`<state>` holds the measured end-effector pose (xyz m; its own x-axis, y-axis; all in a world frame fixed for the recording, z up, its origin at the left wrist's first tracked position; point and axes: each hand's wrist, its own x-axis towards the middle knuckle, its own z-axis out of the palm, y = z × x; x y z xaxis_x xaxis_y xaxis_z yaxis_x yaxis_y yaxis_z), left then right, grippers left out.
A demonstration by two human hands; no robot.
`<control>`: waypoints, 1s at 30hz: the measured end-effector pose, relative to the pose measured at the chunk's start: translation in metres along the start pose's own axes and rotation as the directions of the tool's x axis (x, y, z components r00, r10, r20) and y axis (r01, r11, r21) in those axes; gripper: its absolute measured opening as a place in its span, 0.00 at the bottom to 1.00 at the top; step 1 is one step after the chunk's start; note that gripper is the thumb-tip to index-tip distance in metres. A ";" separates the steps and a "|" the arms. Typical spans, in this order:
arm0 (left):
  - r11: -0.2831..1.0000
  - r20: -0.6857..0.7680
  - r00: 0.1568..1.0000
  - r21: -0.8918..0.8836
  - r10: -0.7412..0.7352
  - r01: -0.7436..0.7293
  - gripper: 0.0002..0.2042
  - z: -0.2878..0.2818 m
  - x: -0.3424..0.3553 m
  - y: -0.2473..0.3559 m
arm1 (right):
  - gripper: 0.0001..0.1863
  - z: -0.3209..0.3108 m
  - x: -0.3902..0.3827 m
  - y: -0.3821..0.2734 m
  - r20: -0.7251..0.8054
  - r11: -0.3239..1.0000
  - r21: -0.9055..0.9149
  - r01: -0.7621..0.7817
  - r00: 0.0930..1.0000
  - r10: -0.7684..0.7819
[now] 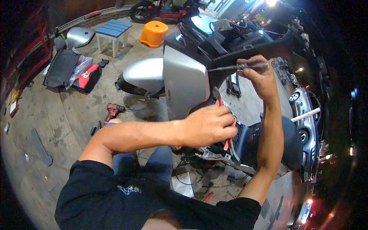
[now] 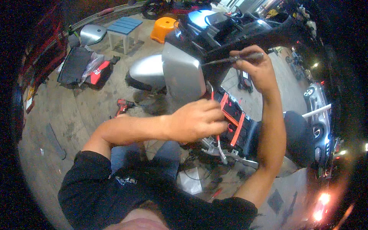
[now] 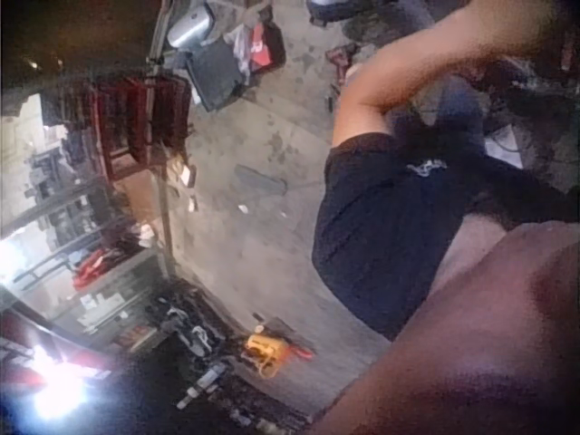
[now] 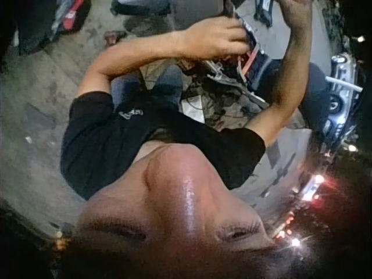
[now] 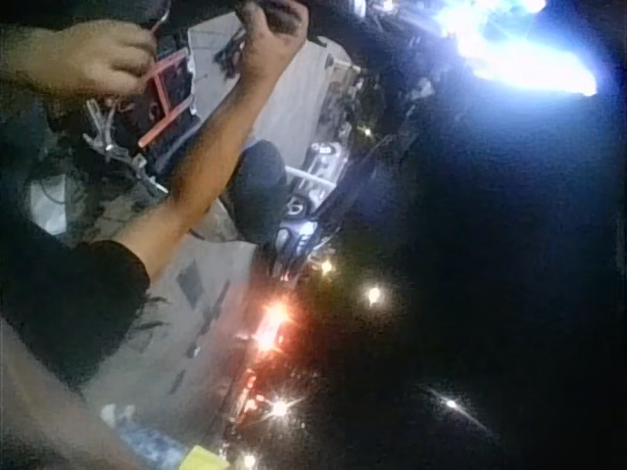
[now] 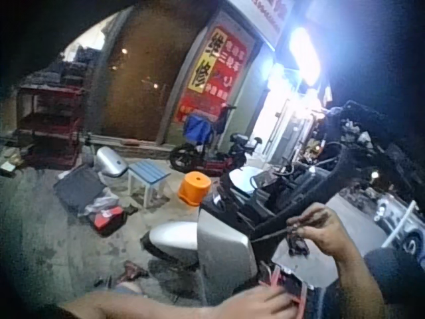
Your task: The person removes a silver body panel from a scooter using a screwdriver and pliers, then uses a flashlight to inspect the internal frame and battery area. The person manipulates wires and components inside the scooter's chassis.
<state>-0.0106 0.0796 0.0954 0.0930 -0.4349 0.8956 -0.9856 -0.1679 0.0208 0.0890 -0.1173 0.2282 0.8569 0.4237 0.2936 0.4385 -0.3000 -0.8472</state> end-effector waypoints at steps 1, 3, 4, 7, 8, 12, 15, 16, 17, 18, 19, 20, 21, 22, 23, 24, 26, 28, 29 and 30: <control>1.000 -0.021 1.000 -0.014 -0.002 0.001 0.09 0.002 0.006 -0.002 | 0.11 0.001 0.002 -0.001 0.017 1.000 0.025 0.009 1.000 -0.010; 1.000 -0.041 0.999 -0.023 -0.017 0.016 0.07 0.005 0.013 -0.003 | 0.12 0.005 0.001 -0.004 0.031 0.998 0.052 0.035 0.999 -0.037; 0.999 -0.041 0.999 -0.029 -0.020 0.019 0.07 0.006 0.014 -0.002 | 0.12 0.009 -0.001 -0.006 0.018 0.998 0.064 0.021 1.000 -0.022; 0.999 0.013 1.000 -0.024 -0.027 0.027 0.09 -0.001 0.011 0.001 | 0.11 0.023 -0.014 -0.012 0.034 0.980 -0.135 0.147 0.989 -0.143; 0.999 0.058 0.998 -0.021 -0.037 0.039 0.11 -0.007 0.008 0.002 | 0.11 0.028 -0.020 -0.014 0.048 0.968 -0.164 0.190 0.982 -0.185; 0.991 -0.133 0.987 -0.107 -0.093 0.079 0.11 -0.040 -0.003 -0.005 | 0.11 0.043 -0.032 -0.018 0.017 0.950 -0.226 0.216 0.976 -0.218; 0.921 -0.307 0.879 -0.259 -0.365 0.292 0.07 -0.070 -0.006 -0.029 | 0.11 0.047 -0.033 -0.019 0.004 0.949 -0.209 0.235 0.971 -0.240; 0.845 -0.365 0.776 -0.373 -0.514 0.383 0.05 -0.076 -0.003 -0.038 | 0.11 0.048 -0.032 -0.019 0.011 0.939 -0.227 0.259 0.965 -0.263; 0.794 -0.381 0.733 -0.493 -0.564 0.355 0.05 -0.082 0.002 -0.052 | 0.11 0.048 -0.032 -0.019 0.010 0.935 -0.233 0.269 0.962 -0.274; 0.733 -0.388 0.687 -0.604 -0.614 0.314 0.07 -0.088 0.007 -0.066 | 0.11 0.048 -0.032 -0.019 0.010 0.930 -0.239 0.279 0.958 -0.285; 0.714 -0.372 0.681 -0.622 -0.631 0.322 0.07 -0.092 0.013 -0.077 | 0.12 0.048 -0.032 -0.019 0.010 0.929 -0.254 0.268 0.962 -0.274; 0.688 -0.352 0.671 -0.647 -0.652 0.328 0.08 -0.094 0.018 -0.088 | 0.12 0.048 -0.032 -0.019 0.011 0.928 -0.270 0.256 0.965 -0.263; 0.695 -0.338 0.673 -0.617 -0.658 0.369 0.09 -0.096 0.021 -0.096 | 0.12 0.047 -0.032 -0.020 0.006 0.929 -0.283 0.237 0.969 -0.246; 0.660 -0.302 0.684 -0.665 -0.665 0.349 0.10 -0.096 0.023 -0.102 | 0.12 0.047 -0.032 -0.021 0.009 0.928 -0.281 0.243 0.968 -0.251; 0.621 -0.273 0.683 -0.710 -0.678 0.332 0.10 -0.094 0.025 -0.107 | 0.12 0.047 -0.031 -0.021 0.006 0.929 -0.278 0.244 0.968 -0.252; 0.569 -0.234 0.673 -0.753 -0.701 0.331 0.10 -0.093 0.026 -0.110 | 0.12 0.047 -0.031 -0.022 0.007 0.932 -0.265 0.248 0.967 -0.255; 0.626 -0.225 0.730 -0.704 -0.646 0.336 0.11 -0.091 0.025 -0.113 | 0.12 0.047 -0.030 -0.022 0.012 0.926 -0.287 0.247 0.967 -0.254; 0.631 -0.202 0.760 -0.704 -0.618 0.326 0.11 -0.090 0.023 -0.114 | 0.12 0.047 -0.030 -0.022 0.011 0.931 -0.275 0.238 0.969 -0.245; 0.627 -0.201 0.772 -0.719 -0.602 0.301 0.11 -0.089 0.022 -0.116 | 0.13 0.047 -0.029 -0.022 0.005 0.939 -0.257 0.229 0.972 -0.235; 0.628 -0.191 0.766 -0.706 -0.614 0.327 0.11 -0.089 0.021 -0.117 | 0.13 0.047 -0.030 -0.022 -0.009 0.949 -0.235 0.210 0.976 -0.218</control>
<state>0.0944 0.1688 0.1509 0.6491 -0.0614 0.7582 -0.6881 0.3774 0.6197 0.0411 -0.0827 0.2174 0.7433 0.4713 0.4748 0.6595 -0.3971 -0.6382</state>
